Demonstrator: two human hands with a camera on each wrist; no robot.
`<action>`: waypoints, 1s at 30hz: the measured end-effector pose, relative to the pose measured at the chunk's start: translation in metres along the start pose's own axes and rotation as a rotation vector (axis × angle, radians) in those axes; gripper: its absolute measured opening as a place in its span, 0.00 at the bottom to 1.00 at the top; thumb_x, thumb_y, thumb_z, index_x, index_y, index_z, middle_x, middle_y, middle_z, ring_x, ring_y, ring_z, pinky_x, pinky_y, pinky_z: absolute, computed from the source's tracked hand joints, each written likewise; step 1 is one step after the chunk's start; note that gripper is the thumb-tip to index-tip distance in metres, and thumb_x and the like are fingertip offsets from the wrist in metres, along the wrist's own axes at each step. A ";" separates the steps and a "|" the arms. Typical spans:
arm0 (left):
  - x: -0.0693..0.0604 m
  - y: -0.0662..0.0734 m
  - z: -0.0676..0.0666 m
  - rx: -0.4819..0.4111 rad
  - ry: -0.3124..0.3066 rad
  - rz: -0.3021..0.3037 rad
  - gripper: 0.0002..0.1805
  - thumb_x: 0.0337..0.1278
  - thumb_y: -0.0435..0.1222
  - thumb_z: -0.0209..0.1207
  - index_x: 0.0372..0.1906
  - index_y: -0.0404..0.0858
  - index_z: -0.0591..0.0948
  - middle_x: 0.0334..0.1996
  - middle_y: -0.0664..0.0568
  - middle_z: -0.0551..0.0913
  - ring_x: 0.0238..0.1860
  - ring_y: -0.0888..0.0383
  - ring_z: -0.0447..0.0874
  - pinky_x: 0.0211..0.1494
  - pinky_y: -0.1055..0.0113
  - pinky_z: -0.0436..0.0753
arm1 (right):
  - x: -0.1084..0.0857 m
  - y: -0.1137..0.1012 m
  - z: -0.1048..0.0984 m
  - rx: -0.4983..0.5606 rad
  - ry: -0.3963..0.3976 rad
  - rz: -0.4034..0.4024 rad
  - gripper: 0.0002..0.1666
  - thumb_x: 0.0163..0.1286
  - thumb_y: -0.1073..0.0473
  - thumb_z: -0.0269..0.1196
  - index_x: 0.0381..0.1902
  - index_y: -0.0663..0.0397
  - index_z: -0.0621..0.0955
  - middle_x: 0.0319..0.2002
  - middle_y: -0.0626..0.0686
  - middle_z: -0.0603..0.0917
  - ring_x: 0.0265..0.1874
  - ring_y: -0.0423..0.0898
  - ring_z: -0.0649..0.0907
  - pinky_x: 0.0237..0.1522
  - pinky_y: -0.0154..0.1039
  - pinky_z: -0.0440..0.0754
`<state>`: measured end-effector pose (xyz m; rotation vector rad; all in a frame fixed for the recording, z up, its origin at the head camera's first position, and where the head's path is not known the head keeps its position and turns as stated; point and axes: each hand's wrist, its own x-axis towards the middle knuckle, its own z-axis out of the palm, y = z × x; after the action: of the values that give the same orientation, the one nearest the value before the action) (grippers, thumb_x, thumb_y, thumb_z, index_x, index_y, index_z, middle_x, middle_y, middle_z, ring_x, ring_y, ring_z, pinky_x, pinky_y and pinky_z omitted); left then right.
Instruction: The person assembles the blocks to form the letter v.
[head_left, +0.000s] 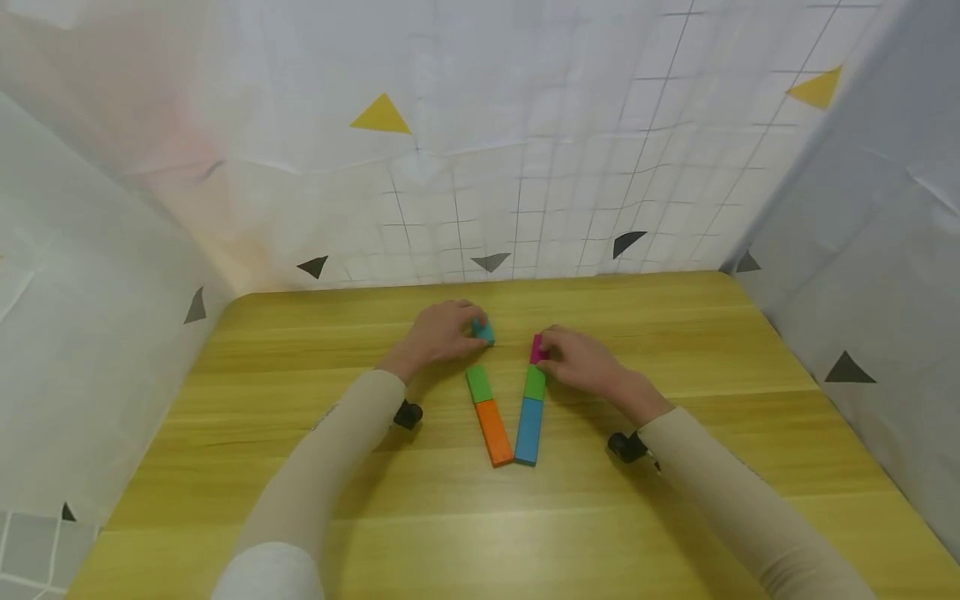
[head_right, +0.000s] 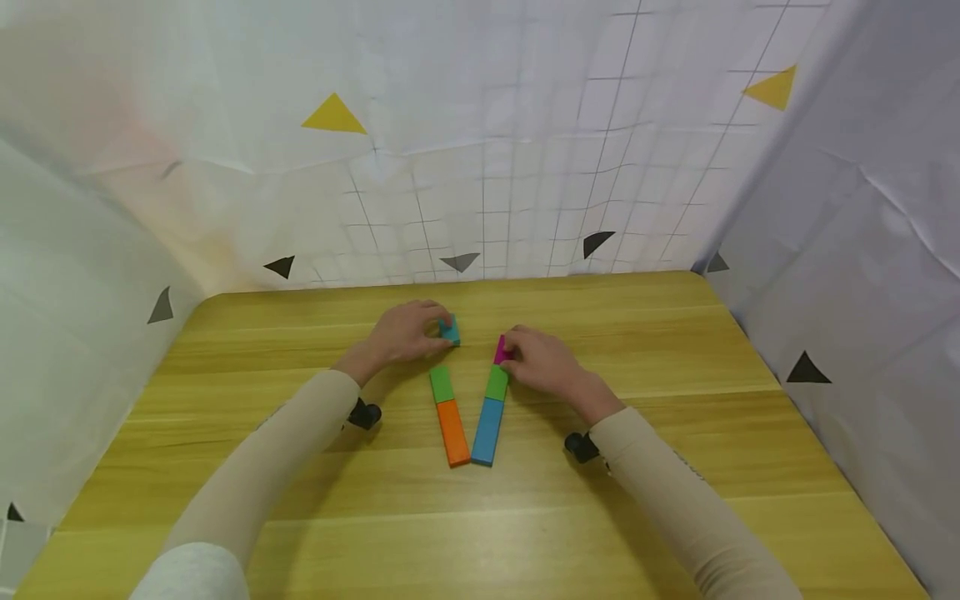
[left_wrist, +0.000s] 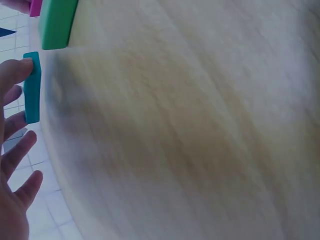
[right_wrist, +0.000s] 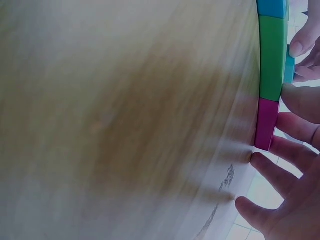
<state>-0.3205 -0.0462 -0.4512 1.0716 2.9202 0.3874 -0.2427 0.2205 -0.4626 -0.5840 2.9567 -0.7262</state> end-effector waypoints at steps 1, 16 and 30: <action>0.000 0.000 -0.001 0.002 0.001 -0.001 0.18 0.62 0.56 0.60 0.52 0.54 0.81 0.57 0.57 0.82 0.52 0.57 0.80 0.57 0.60 0.80 | 0.000 0.000 0.000 -0.001 -0.001 0.001 0.07 0.68 0.55 0.65 0.41 0.50 0.82 0.43 0.48 0.83 0.38 0.46 0.80 0.47 0.45 0.82; -0.009 -0.002 -0.006 0.015 0.029 0.035 0.19 0.60 0.56 0.62 0.53 0.53 0.83 0.59 0.58 0.82 0.56 0.57 0.81 0.58 0.60 0.80 | 0.001 0.000 0.000 -0.016 -0.003 -0.013 0.06 0.68 0.54 0.65 0.40 0.49 0.81 0.42 0.48 0.82 0.37 0.46 0.79 0.44 0.44 0.81; -0.021 -0.003 -0.015 -0.013 0.044 0.009 0.19 0.59 0.55 0.64 0.51 0.53 0.82 0.58 0.57 0.83 0.56 0.54 0.81 0.58 0.57 0.81 | -0.001 -0.001 -0.001 -0.010 -0.010 -0.002 0.06 0.69 0.54 0.65 0.40 0.49 0.81 0.44 0.49 0.82 0.38 0.46 0.79 0.45 0.45 0.81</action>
<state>-0.3075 -0.0649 -0.4388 1.0882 2.9483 0.4347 -0.2417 0.2205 -0.4608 -0.5897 2.9528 -0.7065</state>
